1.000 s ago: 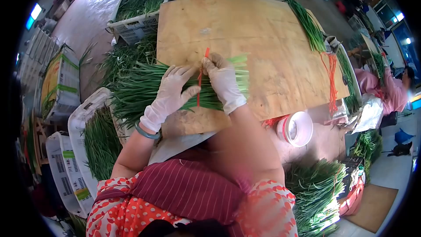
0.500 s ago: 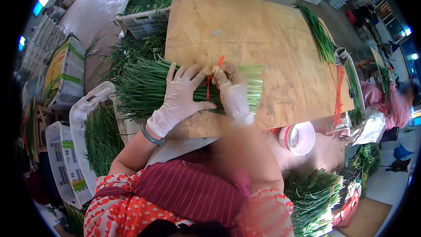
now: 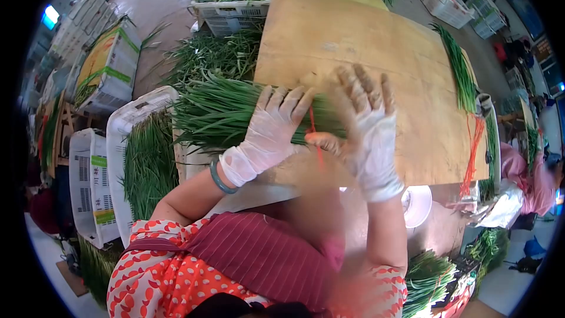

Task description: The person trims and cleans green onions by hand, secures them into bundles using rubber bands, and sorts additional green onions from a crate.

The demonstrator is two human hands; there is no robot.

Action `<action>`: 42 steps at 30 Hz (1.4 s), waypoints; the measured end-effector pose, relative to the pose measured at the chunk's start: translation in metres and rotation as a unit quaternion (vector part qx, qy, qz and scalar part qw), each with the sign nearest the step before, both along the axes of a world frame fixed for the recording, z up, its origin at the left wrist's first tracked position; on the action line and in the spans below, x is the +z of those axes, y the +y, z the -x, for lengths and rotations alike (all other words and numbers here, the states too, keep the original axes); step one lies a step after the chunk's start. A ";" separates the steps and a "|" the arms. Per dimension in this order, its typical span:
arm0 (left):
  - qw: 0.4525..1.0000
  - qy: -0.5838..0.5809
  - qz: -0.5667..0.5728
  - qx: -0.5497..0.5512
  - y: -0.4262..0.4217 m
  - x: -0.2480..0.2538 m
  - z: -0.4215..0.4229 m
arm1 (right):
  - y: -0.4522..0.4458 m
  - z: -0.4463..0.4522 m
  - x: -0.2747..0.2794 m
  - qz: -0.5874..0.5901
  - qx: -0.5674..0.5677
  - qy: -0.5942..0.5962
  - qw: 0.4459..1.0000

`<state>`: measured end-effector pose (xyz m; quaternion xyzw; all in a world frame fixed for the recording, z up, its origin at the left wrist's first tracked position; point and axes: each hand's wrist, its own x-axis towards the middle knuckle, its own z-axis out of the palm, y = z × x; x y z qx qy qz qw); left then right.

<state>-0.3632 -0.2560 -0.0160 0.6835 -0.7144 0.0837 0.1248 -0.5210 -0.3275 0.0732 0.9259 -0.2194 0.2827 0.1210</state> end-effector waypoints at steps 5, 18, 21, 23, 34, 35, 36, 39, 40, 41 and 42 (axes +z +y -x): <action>0.998 -0.061 0.017 0.027 -0.004 -0.026 0.000 | -0.047 -0.007 -0.076 -0.228 -0.032 0.094 0.969; 0.596 0.777 -0.203 -0.021 0.071 -0.023 0.028 | -0.098 -0.083 -0.040 -0.569 0.064 0.396 0.718; 0.140 0.955 -0.255 0.053 0.053 -0.029 0.015 | -0.070 -0.073 -0.027 -0.536 0.067 0.369 0.756; 0.218 0.939 -0.255 0.076 0.048 -0.008 0.018 | -0.057 -0.061 -0.021 -0.493 0.048 0.299 0.816; 0.613 0.734 0.215 -0.196 -0.014 0.085 -0.007 | -0.025 -0.032 0.026 -0.538 0.143 -0.327 0.764; 0.614 0.734 0.209 -0.199 -0.016 0.089 -0.007 | -0.025 -0.031 0.029 -0.547 0.168 -0.365 0.734; 0.622 0.724 0.207 -0.213 -0.018 0.092 -0.008 | -0.020 -0.030 0.030 -0.537 0.198 -0.402 0.715; 0.670 0.670 0.208 -0.243 -0.029 0.066 -0.021 | -0.037 -0.008 -0.008 -0.587 0.135 -0.307 0.737; 0.756 0.590 0.197 -0.202 -0.030 0.049 -0.026 | -0.038 -0.004 -0.021 -0.622 0.157 -0.316 0.699; 0.726 0.630 0.151 -0.231 -0.034 0.038 -0.025 | -0.038 -0.001 -0.037 -0.655 0.179 -0.322 0.659; 0.693 0.667 0.104 -0.254 -0.037 0.027 -0.024 | -0.042 -0.001 -0.060 -0.666 0.200 -0.351 0.627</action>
